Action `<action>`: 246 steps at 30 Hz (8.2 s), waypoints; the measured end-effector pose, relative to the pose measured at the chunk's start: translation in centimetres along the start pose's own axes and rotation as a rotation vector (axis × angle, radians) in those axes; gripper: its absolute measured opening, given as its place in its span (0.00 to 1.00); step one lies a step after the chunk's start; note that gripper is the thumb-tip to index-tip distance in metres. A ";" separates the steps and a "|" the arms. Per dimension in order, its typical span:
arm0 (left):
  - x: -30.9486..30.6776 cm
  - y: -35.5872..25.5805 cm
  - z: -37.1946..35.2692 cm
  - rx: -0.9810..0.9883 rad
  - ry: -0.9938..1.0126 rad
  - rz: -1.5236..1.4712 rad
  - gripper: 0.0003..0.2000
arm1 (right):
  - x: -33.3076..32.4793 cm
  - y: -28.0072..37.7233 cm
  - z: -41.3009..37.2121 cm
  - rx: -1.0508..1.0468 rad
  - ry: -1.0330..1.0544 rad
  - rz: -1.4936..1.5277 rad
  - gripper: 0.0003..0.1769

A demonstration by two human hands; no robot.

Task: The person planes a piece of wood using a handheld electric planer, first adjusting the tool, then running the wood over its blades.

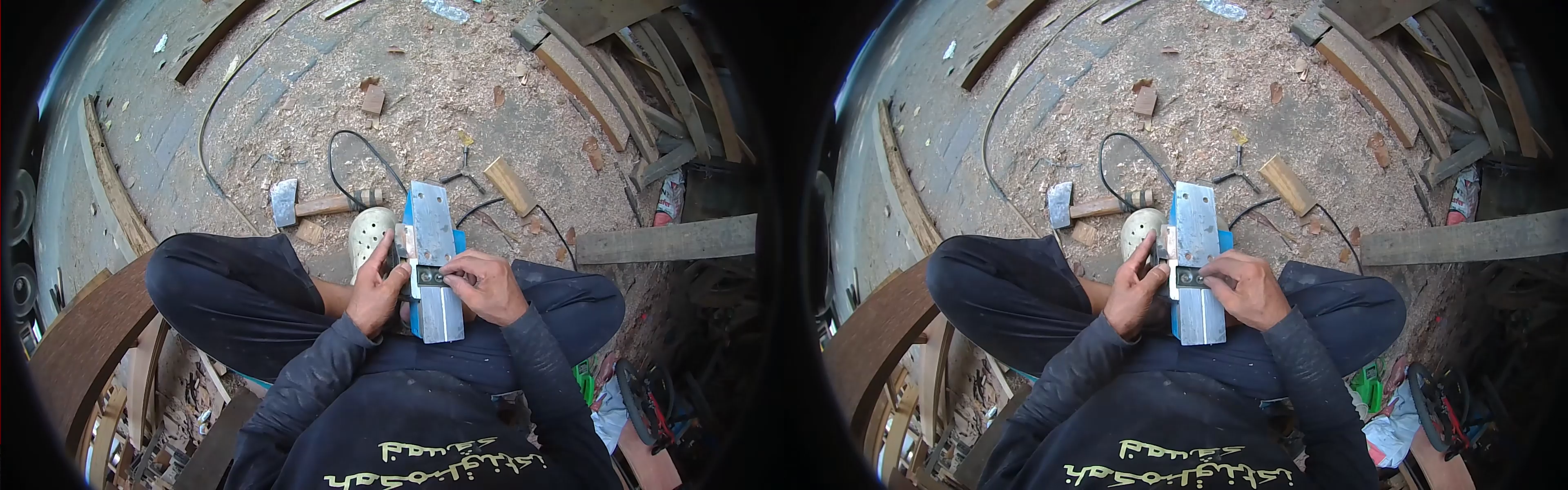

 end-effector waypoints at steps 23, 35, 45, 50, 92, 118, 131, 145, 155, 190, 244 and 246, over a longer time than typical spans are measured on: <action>-0.3 0.3 0.2 0.032 0.022 0.058 0.37 | 1.0 -0.1 0.7 0.114 0.054 -0.066 0.13; -0.7 1.0 0.3 0.024 0.058 0.059 0.38 | 1.2 0.2 0.6 0.113 0.082 -0.036 0.11; -1.6 4.9 1.6 0.050 0.046 0.009 0.40 | 1.3 0.4 0.3 0.008 0.053 -0.061 0.12; -1.7 5.8 2.3 0.108 0.067 0.098 0.40 | 1.4 -0.2 0.6 0.063 0.030 -0.144 0.13; -1.0 4.2 1.6 0.107 0.008 0.129 0.40 | 0.5 0.1 0.6 0.151 0.015 -0.138 0.11; -1.4 3.9 1.5 0.066 -0.042 0.096 0.39 | 0.6 -0.5 1.2 0.180 0.102 -0.171 0.12; -1.6 2.3 1.0 0.014 -0.058 0.115 0.38 | 1.6 0.3 1.0 0.003 0.115 -0.215 0.10; -2.1 3.2 1.5 0.024 -0.059 0.075 0.38 | 1.8 1.0 0.5 -0.021 0.105 -0.104 0.09; -1.5 2.2 1.3 0.022 -0.089 0.097 0.39 | 1.6 0.6 0.5 0.001 0.102 -0.188 0.11; -1.0 1.6 1.4 0.023 -0.047 0.142 0.38 | 1.8 0.4 0.7 -0.018 0.073 -0.289 0.12; -1.5 4.1 2.4 0.052 -0.047 0.165 0.39 | 1.7 0.3 0.8 -0.045 0.063 -0.190 0.11; -1.5 3.8 2.3 0.065 -0.062 0.182 0.39 | 1.8 0.0 0.8 -0.053 0.073 -0.213 0.11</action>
Point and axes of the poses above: each hand's wrist, its own z-axis towards the middle knuckle, its own x-axis out of the palm, y = z × x, the point moved 7 cm from there along z, towards the middle knuckle, and after that the axes turned 8 degrees about x, right-handed, at the moved point
